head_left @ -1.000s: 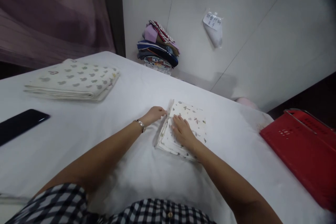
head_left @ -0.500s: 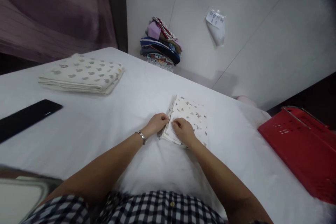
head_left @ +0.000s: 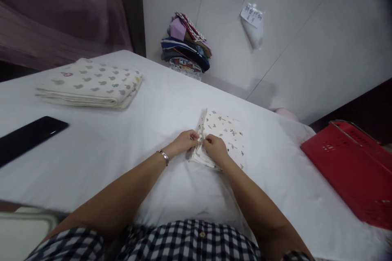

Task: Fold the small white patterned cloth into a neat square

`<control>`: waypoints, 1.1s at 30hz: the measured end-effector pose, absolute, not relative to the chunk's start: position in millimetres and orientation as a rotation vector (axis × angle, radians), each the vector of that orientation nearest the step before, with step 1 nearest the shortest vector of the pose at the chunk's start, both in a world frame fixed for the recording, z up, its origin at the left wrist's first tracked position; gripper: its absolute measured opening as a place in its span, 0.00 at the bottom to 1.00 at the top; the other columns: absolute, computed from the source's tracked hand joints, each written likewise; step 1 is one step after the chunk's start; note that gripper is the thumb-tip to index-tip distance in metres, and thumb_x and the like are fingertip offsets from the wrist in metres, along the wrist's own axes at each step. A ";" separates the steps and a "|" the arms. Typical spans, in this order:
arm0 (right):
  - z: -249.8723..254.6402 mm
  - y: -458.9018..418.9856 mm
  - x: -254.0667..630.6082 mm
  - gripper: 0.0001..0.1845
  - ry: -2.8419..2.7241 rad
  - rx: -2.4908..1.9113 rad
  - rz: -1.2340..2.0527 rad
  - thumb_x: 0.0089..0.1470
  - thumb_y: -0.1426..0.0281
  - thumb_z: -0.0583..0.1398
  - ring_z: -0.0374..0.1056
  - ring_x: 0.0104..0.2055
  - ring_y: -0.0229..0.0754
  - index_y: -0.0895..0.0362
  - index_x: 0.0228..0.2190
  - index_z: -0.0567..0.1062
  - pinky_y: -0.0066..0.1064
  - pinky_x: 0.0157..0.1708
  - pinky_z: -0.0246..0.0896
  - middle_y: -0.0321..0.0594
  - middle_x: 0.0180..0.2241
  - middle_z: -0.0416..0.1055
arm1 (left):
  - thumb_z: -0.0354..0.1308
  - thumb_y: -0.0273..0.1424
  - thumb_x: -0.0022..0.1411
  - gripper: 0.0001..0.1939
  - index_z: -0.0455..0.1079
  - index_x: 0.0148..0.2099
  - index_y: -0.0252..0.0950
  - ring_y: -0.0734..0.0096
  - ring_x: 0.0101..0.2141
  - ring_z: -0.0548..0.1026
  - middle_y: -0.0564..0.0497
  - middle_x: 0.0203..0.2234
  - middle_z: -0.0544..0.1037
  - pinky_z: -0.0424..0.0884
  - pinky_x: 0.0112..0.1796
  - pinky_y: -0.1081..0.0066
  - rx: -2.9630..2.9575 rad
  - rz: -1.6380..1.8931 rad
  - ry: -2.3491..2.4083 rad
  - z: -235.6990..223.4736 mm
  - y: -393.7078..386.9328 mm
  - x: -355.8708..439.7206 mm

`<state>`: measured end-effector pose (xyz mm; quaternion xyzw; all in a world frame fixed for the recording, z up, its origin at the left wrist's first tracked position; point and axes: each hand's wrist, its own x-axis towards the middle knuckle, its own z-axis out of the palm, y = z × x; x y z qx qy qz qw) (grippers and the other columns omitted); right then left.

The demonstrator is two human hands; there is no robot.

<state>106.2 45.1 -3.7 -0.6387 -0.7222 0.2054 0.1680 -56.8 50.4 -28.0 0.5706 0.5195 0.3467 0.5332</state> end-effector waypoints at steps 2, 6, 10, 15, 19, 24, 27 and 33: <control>-7.7 47.2 110.1 0.11 -1.989 -1.772 0.660 0.51 0.65 0.53 0.61 0.25 0.35 0.56 0.25 0.73 0.25 0.25 0.48 0.33 0.22 0.69 | 0.61 0.33 0.44 0.12 0.66 0.33 0.35 0.77 0.23 0.66 0.56 0.23 0.69 0.61 0.24 0.76 1.361 0.837 1.264 -25.3 50.3 -56.3; -12.8 48.9 114.5 0.12 -1.921 -1.712 0.725 0.50 0.64 0.53 0.61 0.24 0.35 0.56 0.23 0.72 0.25 0.24 0.49 0.32 0.19 0.67 | 0.60 0.38 0.46 0.12 0.67 0.30 0.35 0.76 0.25 0.66 0.55 0.23 0.70 0.61 0.25 0.75 1.432 0.858 1.325 -22.1 48.9 -54.0; -14.4 49.4 113.8 0.12 -1.909 -1.707 0.736 0.49 0.64 0.53 0.60 0.23 0.35 0.56 0.23 0.72 0.25 0.23 0.48 0.32 0.19 0.67 | 0.59 0.40 0.49 0.13 0.68 0.31 0.35 0.73 0.27 0.67 0.54 0.25 0.71 0.61 0.26 0.75 1.564 0.845 1.392 -21.6 46.5 -50.0; -16.0 48.5 113.4 0.13 -1.884 -1.682 0.782 0.50 0.62 0.53 0.58 0.21 0.34 0.56 0.21 0.70 0.24 0.21 0.48 0.30 0.17 0.64 | 0.57 0.36 0.51 0.10 0.70 0.35 0.37 0.72 0.30 0.67 0.53 0.30 0.70 0.62 0.31 0.73 1.712 0.954 1.481 -18.5 46.7 -47.0; -18.1 47.3 114.9 0.14 -1.844 -1.654 0.832 0.50 0.60 0.53 0.57 0.20 0.33 0.56 0.21 0.68 0.24 0.21 0.47 0.29 0.16 0.61 | 0.57 0.38 0.52 0.10 0.71 0.34 0.37 0.71 0.31 0.68 0.52 0.31 0.70 0.62 0.32 0.72 1.763 0.889 1.498 -18.5 50.1 -46.7; -18.9 47.2 115.1 0.15 -1.826 -1.648 0.829 0.50 0.59 0.53 0.56 0.21 0.33 0.56 0.21 0.68 0.24 0.21 0.47 0.29 0.16 0.61 | 0.56 0.39 0.52 0.11 0.71 0.32 0.36 0.71 0.32 0.69 0.51 0.32 0.71 0.61 0.32 0.73 1.782 0.799 1.552 -21.9 53.1 -44.5; -17.2 47.1 114.3 0.17 -1.854 -1.651 0.808 0.51 0.58 0.52 0.56 0.21 0.34 0.56 0.21 0.68 0.24 0.21 0.47 0.29 0.16 0.61 | 0.55 0.36 0.53 0.08 0.70 0.31 0.36 0.71 0.31 0.68 0.51 0.31 0.71 0.61 0.31 0.73 1.824 0.806 1.552 -24.0 54.6 -41.7; -14.1 43.8 111.7 0.19 -1.884 -1.621 0.782 0.52 0.57 0.51 0.58 0.22 0.34 0.56 0.21 0.69 0.24 0.22 0.49 0.30 0.18 0.63 | 0.54 0.32 0.49 0.05 0.67 0.25 0.35 0.72 0.27 0.69 0.53 0.23 0.72 0.61 0.28 0.74 1.543 0.918 1.545 -24.2 58.4 -41.0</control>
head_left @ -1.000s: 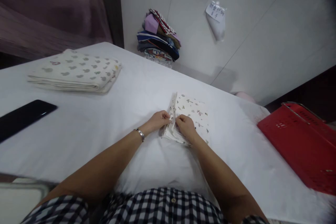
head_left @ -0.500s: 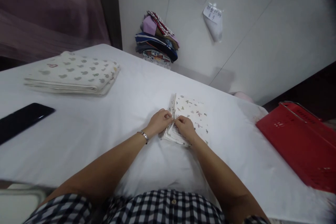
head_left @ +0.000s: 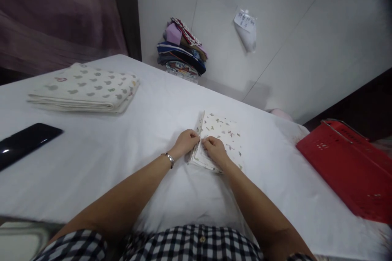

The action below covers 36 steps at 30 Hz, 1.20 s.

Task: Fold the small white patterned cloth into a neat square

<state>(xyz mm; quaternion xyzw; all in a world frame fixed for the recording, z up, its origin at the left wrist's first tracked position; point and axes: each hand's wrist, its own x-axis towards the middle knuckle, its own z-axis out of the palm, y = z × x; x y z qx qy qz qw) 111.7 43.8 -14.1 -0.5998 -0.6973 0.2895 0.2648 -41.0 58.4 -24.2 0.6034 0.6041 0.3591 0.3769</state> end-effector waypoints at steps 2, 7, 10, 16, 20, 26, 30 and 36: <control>-12.6 42.0 110.3 0.16 -1.919 -1.619 0.770 0.52 0.59 0.52 0.59 0.23 0.34 0.56 0.23 0.70 0.24 0.22 0.50 0.31 0.19 0.65 | 0.54 0.31 0.48 0.05 0.66 0.24 0.35 0.72 0.26 0.68 0.53 0.21 0.72 0.60 0.26 0.74 1.462 0.895 1.583 -23.6 58.6 -41.8; -2.4 40.3 106.1 0.09 -2.054 -1.628 0.620 0.53 0.65 0.54 0.62 0.26 0.36 0.54 0.32 0.73 0.26 0.27 0.53 0.31 0.23 0.69 | 0.54 0.30 0.47 0.05 0.65 0.23 0.36 0.72 0.26 0.68 0.53 0.22 0.72 0.59 0.27 0.74 1.522 0.854 1.638 -23.1 56.8 -42.3; 3.4 40.4 103.6 0.13 -2.140 -1.577 0.438 0.54 0.67 0.53 0.64 0.31 0.38 0.52 0.42 0.71 0.28 0.33 0.55 0.35 0.30 0.71 | 0.53 0.31 0.47 0.04 0.65 0.24 0.36 0.72 0.26 0.67 0.53 0.23 0.72 0.60 0.27 0.74 1.533 0.910 1.594 -25.2 56.4 -42.6; -1.1 43.0 103.9 0.14 -2.363 -1.514 0.323 0.57 0.69 0.52 0.65 0.40 0.40 0.52 0.43 0.72 0.29 0.38 0.57 0.39 0.37 0.71 | 0.52 0.31 0.49 0.05 0.64 0.24 0.36 0.73 0.26 0.67 0.54 0.22 0.71 0.60 0.27 0.74 1.536 0.938 1.577 -28.7 57.1 -43.3; -3.8 46.1 105.5 0.13 -2.281 -1.548 0.360 0.55 0.69 0.53 0.66 0.39 0.41 0.53 0.42 0.72 0.30 0.39 0.57 0.39 0.35 0.73 | 0.53 0.31 0.48 0.05 0.65 0.24 0.36 0.72 0.27 0.68 0.53 0.23 0.72 0.60 0.27 0.74 1.582 0.888 1.617 -25.0 56.3 -43.4; -2.0 48.0 105.2 0.13 -2.258 -1.530 0.403 0.57 0.67 0.52 0.67 0.39 0.42 0.54 0.40 0.74 0.30 0.39 0.58 0.40 0.37 0.74 | 0.53 0.33 0.49 0.06 0.66 0.25 0.36 0.71 0.27 0.69 0.53 0.22 0.72 0.61 0.28 0.73 1.607 0.902 1.514 -27.1 58.0 -45.7; 0.1 58.6 108.3 0.14 -2.218 -1.536 0.327 0.57 0.67 0.51 0.66 0.40 0.42 0.55 0.42 0.73 0.32 0.41 0.59 0.41 0.38 0.73 | 0.52 0.32 0.48 0.06 0.65 0.24 0.36 0.73 0.25 0.67 0.54 0.21 0.71 0.60 0.26 0.74 1.547 0.930 1.486 -31.9 60.1 -46.5; -17.2 60.3 111.8 0.20 -2.351 -1.499 0.200 0.57 0.67 0.51 0.53 0.59 0.49 0.58 0.51 0.67 0.43 0.55 0.49 0.48 0.57 0.60 | 0.52 0.32 0.48 0.05 0.64 0.24 0.36 0.74 0.24 0.66 0.56 0.20 0.69 0.59 0.25 0.75 1.511 0.934 1.490 -33.7 59.8 -46.7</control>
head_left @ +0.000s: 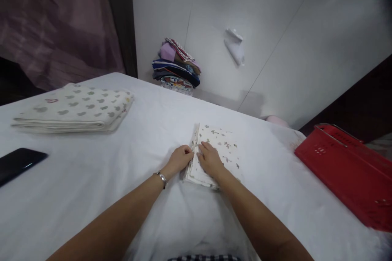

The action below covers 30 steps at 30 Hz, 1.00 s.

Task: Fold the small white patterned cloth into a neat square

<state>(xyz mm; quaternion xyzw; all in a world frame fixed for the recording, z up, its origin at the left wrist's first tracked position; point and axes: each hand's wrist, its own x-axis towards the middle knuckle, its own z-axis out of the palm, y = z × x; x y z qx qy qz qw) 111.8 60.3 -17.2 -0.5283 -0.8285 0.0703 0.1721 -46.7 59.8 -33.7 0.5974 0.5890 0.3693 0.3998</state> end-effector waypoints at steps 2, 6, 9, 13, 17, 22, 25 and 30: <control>-23.9 55.9 111.0 0.22 -2.367 -1.555 0.186 0.59 0.67 0.48 0.48 0.62 0.52 0.59 0.54 0.63 0.47 0.56 0.46 0.49 0.60 0.55 | 0.51 0.33 0.50 0.07 0.63 0.23 0.36 0.74 0.24 0.66 0.55 0.20 0.69 0.59 0.25 0.75 1.535 0.930 1.494 -33.2 59.5 -46.4; -25.4 51.7 107.4 0.23 -2.395 -1.615 0.183 0.61 0.67 0.46 0.45 0.63 0.51 0.58 0.56 0.61 0.48 0.58 0.42 0.48 0.61 0.52 | 0.52 0.41 0.53 0.14 0.63 0.23 0.36 0.72 0.25 0.66 0.55 0.20 0.69 0.59 0.26 0.74 1.568 0.941 1.479 -34.5 59.3 -45.8; -20.0 47.0 107.1 0.24 -2.416 -1.655 0.233 0.61 0.65 0.46 0.42 0.64 0.51 0.58 0.57 0.59 0.50 0.59 0.40 0.48 0.62 0.49 | 0.55 0.40 0.50 0.12 0.64 0.24 0.37 0.73 0.25 0.66 0.55 0.20 0.69 0.59 0.26 0.74 1.571 0.935 1.491 -37.6 59.6 -46.0; -12.0 26.5 118.3 0.25 -2.484 -1.642 0.361 0.60 0.64 0.47 0.40 0.65 0.50 0.56 0.58 0.58 0.51 0.60 0.37 0.46 0.63 0.45 | 0.55 0.37 0.50 0.10 0.63 0.23 0.37 0.73 0.24 0.65 0.55 0.20 0.69 0.59 0.26 0.74 1.577 0.921 1.501 -38.5 59.5 -46.4; -2.0 12.6 140.4 0.26 -2.550 -1.600 0.478 0.61 0.62 0.46 0.39 0.65 0.47 0.52 0.59 0.57 0.49 0.60 0.37 0.42 0.64 0.44 | 0.55 0.38 0.50 0.11 0.63 0.24 0.37 0.73 0.24 0.65 0.55 0.20 0.69 0.59 0.26 0.73 1.545 0.911 1.500 -35.2 58.4 -46.1; 2.5 36.2 167.3 0.28 -2.466 -1.699 0.293 0.62 0.59 0.43 0.33 0.66 0.47 0.55 0.60 0.55 0.47 0.61 0.34 0.42 0.65 0.40 | 0.55 0.39 0.50 0.11 0.63 0.24 0.37 0.73 0.24 0.65 0.55 0.20 0.69 0.59 0.26 0.73 1.523 0.899 1.510 -33.6 57.5 -46.7; -5.9 51.4 179.5 0.28 -2.457 -1.827 0.260 0.61 0.58 0.44 0.34 0.66 0.48 0.56 0.60 0.56 0.47 0.61 0.34 0.44 0.64 0.42 | 0.56 0.40 0.50 0.12 0.64 0.25 0.37 0.72 0.25 0.66 0.55 0.21 0.70 0.60 0.27 0.73 1.522 0.895 1.485 -34.3 56.9 -47.8; -12.8 58.3 189.6 0.30 -2.444 -1.828 0.246 0.61 0.55 0.42 0.34 0.66 0.47 0.54 0.60 0.54 0.46 0.61 0.34 0.42 0.64 0.41 | 0.56 0.41 0.51 0.12 0.64 0.26 0.37 0.71 0.25 0.67 0.55 0.21 0.71 0.60 0.27 0.72 1.553 0.896 1.486 -37.6 57.5 -48.8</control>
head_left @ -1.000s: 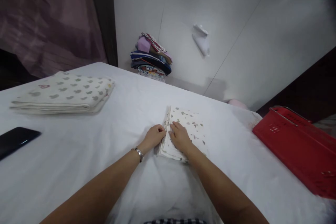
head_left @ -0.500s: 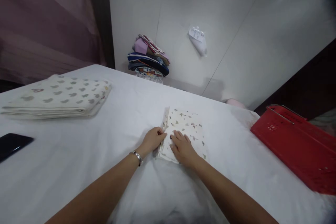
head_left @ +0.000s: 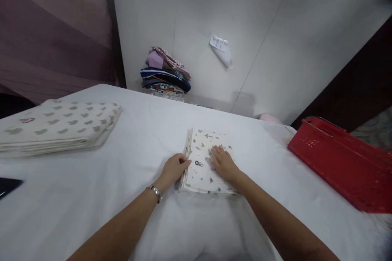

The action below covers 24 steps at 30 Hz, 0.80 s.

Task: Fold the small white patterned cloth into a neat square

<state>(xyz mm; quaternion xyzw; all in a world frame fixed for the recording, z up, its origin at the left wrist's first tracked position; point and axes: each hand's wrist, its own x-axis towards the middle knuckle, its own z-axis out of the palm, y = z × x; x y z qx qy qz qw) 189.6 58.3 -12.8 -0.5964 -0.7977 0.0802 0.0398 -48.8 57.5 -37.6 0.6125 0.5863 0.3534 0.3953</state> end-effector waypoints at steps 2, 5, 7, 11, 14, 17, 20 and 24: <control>-12.9 59.3 194.5 0.31 -2.412 -1.856 0.188 0.61 0.55 0.42 0.32 0.66 0.46 0.55 0.61 0.53 0.47 0.61 0.31 0.42 0.65 0.39 | 0.56 0.41 0.50 0.13 0.64 0.25 0.37 0.72 0.25 0.67 0.55 0.21 0.70 0.60 0.27 0.72 1.559 0.906 1.487 -38.8 57.9 -49.1; -14.3 61.3 203.1 0.31 -2.379 -1.969 0.241 0.61 0.54 0.42 0.33 0.66 0.47 0.54 0.61 0.53 0.48 0.61 0.32 0.42 0.65 0.40 | 0.56 0.41 0.50 0.12 0.64 0.25 0.37 0.72 0.25 0.67 0.55 0.21 0.71 0.60 0.27 0.73 1.567 0.907 1.480 -39.3 57.5 -49.4; -13.4 63.6 205.9 0.31 -2.380 -1.999 0.296 0.61 0.53 0.42 0.34 0.66 0.48 0.54 0.61 0.53 0.47 0.60 0.34 0.43 0.65 0.41 | 0.56 0.41 0.50 0.12 0.65 0.25 0.37 0.72 0.25 0.67 0.55 0.21 0.71 0.60 0.26 0.73 1.562 0.908 1.480 -38.6 56.5 -49.3; -5.6 75.0 201.7 0.31 -2.369 -1.963 0.189 0.61 0.54 0.41 0.32 0.66 0.48 0.56 0.61 0.53 0.47 0.61 0.32 0.45 0.65 0.39 | 0.56 0.41 0.50 0.12 0.65 0.25 0.37 0.73 0.25 0.67 0.56 0.21 0.70 0.60 0.26 0.74 1.541 0.903 1.499 -36.4 54.5 -48.3; -6.4 85.8 198.6 0.32 -2.357 -1.978 0.139 0.61 0.54 0.41 0.29 0.66 0.48 0.57 0.61 0.51 0.46 0.61 0.30 0.44 0.65 0.35 | 0.57 0.40 0.50 0.12 0.65 0.25 0.37 0.73 0.25 0.67 0.56 0.20 0.70 0.60 0.26 0.74 1.530 0.884 1.502 -35.3 54.2 -47.7; -14.9 91.5 199.9 0.33 -2.353 -2.062 0.178 0.61 0.54 0.41 0.31 0.66 0.48 0.58 0.61 0.52 0.46 0.61 0.31 0.45 0.65 0.37 | 0.57 0.40 0.49 0.11 0.64 0.25 0.37 0.74 0.24 0.66 0.56 0.20 0.69 0.60 0.26 0.74 1.512 0.883 1.500 -34.5 53.9 -47.4; -18.1 96.1 198.5 0.32 -2.326 -2.090 0.215 0.61 0.53 0.40 0.34 0.66 0.49 0.57 0.60 0.53 0.46 0.60 0.33 0.46 0.65 0.39 | 0.57 0.39 0.49 0.11 0.63 0.23 0.37 0.75 0.23 0.65 0.56 0.20 0.69 0.59 0.25 0.74 1.511 0.902 1.491 -33.4 53.3 -47.0; -11.1 112.8 184.3 0.34 -2.347 -1.959 0.183 0.60 0.52 0.39 0.30 0.66 0.49 0.58 0.61 0.51 0.46 0.61 0.29 0.46 0.65 0.37 | 0.57 0.38 0.49 0.11 0.62 0.24 0.37 0.74 0.24 0.65 0.56 0.20 0.69 0.59 0.26 0.74 1.528 0.899 1.495 -32.7 52.6 -47.2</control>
